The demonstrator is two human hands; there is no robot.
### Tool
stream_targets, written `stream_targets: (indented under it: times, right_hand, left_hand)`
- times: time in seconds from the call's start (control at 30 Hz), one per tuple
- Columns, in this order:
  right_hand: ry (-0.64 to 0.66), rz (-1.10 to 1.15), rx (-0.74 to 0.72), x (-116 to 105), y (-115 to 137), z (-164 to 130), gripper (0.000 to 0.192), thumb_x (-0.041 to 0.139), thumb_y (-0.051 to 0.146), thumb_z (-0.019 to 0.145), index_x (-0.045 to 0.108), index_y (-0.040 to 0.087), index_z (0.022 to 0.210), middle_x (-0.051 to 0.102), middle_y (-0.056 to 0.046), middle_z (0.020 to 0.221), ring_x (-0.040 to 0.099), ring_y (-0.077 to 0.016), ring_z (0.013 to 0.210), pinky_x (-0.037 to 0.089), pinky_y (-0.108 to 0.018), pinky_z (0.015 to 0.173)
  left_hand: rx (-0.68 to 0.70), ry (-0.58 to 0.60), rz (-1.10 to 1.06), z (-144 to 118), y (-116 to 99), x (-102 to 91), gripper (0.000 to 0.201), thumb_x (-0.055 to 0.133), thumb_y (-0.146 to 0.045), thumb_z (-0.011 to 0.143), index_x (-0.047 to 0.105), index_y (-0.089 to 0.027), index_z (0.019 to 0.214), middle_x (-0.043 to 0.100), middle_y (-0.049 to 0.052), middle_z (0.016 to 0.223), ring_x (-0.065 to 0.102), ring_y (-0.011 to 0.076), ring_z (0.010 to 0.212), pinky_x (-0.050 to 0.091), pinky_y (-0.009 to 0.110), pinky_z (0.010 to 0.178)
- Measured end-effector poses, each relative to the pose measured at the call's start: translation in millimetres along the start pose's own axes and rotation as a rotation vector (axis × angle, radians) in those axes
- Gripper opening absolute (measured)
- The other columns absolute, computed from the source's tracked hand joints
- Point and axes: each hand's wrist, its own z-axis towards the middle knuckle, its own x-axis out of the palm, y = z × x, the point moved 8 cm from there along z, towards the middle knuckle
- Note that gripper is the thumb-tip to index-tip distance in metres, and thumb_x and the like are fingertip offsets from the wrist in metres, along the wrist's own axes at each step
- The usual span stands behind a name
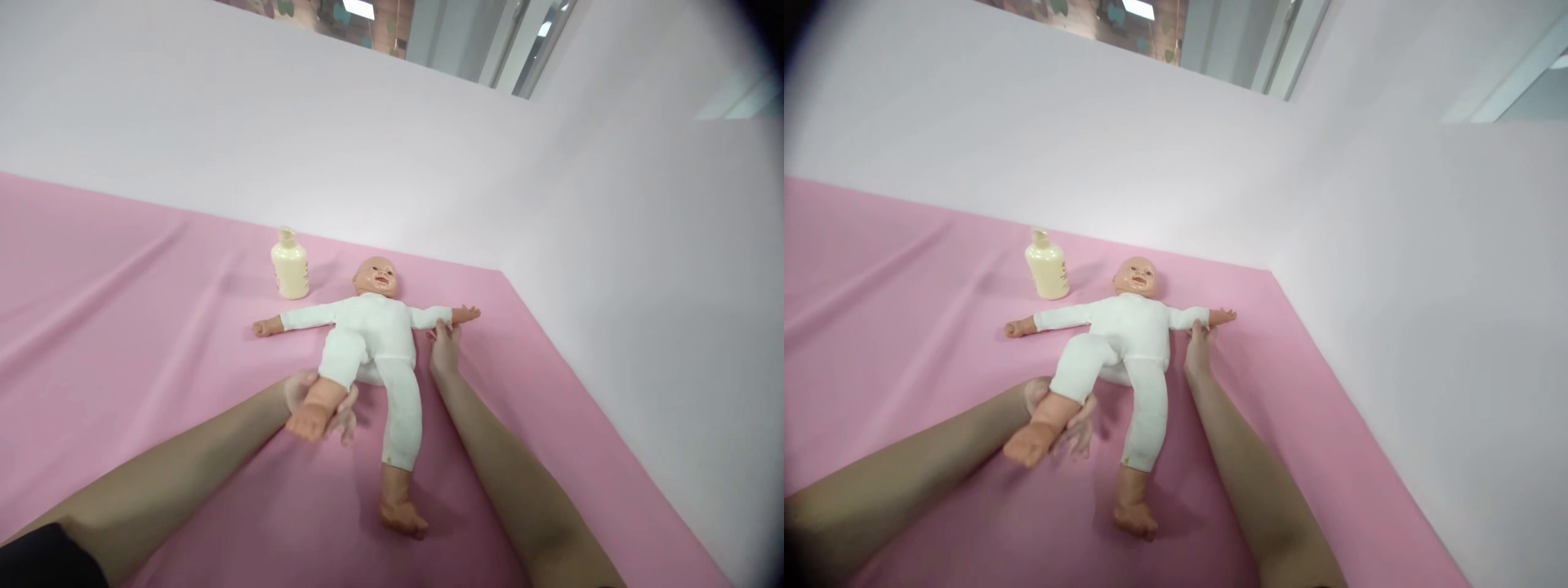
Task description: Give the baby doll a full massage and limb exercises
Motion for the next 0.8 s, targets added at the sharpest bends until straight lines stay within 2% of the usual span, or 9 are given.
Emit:
stream_targets:
  times: [0.1,0.2,0.3,0.4,0.5,0.8]
  right_hand:
    - [0.005,-0.050,0.045,2,7,-6,0.055,0.052,0.043,0.083,0.032,0.023,0.130,0.053,-0.013,0.126,0.059,-0.0208,0.105,0.053,-0.038,0.080]
    - [0.110,-0.102,-0.136,17,32,-14,0.051,0.054,0.040,0.083,0.037,0.023,0.128,0.052,-0.012,0.127,0.058,-0.0205,0.108,0.051,-0.037,0.087]
    - [0.247,-0.194,-0.303,32,50,-27,0.042,0.052,0.035,0.086,0.044,0.022,0.126,0.055,-0.011,0.124,0.057,-0.0210,0.109,0.048,-0.039,0.091]
    - [0.405,-0.358,-0.491,47,65,-43,0.031,0.050,0.026,0.087,0.054,0.023,0.118,0.057,-0.008,0.120,0.053,-0.0222,0.114,0.042,-0.043,0.101]
    - [0.491,-0.484,-0.616,54,73,-52,0.031,0.047,0.019,0.086,0.058,0.024,0.115,0.057,-0.008,0.120,0.049,-0.0224,0.118,0.037,-0.044,0.105]
    - [0.523,-0.530,-0.664,60,76,-54,0.038,0.044,0.012,0.079,0.062,0.025,0.109,0.058,-0.007,0.115,0.052,-0.0226,0.113,0.041,-0.044,0.100]
  left_hand:
    - [0.215,-0.184,-0.199,-4,-13,-21.5,0.059,0.054,-0.076,0.061,0.053,-0.018,0.070,0.049,0.002,0.044,0.058,0.0257,0.069,0.044,0.048,0.083]
    - [0.302,-0.381,-0.322,-6,-19,-38.5,0.055,0.050,-0.072,0.067,0.052,-0.017,0.068,0.044,-0.001,0.046,0.054,0.0213,0.071,0.044,0.040,0.083]
    - [0.337,-0.482,-0.375,-6,-23,-41.8,0.050,0.051,-0.064,0.073,0.055,-0.014,0.070,0.047,0.000,0.050,0.052,0.0197,0.072,0.043,0.037,0.082]
    - [0.357,-0.535,-0.393,-5,-25,-42.6,0.050,0.051,-0.063,0.073,0.056,-0.013,0.069,0.046,0.000,0.050,0.051,0.0191,0.070,0.043,0.038,0.082]
    - [0.358,-0.574,-0.393,-7,-25,-45.7,0.050,0.054,-0.064,0.071,0.056,-0.014,0.068,0.045,0.000,0.048,0.051,0.0196,0.069,0.043,0.038,0.082]
    - [0.347,-0.589,-0.381,-8,-26,-45.7,0.050,0.052,-0.063,0.074,0.056,-0.014,0.067,0.046,0.000,0.049,0.053,0.0208,0.069,0.044,0.038,0.080]
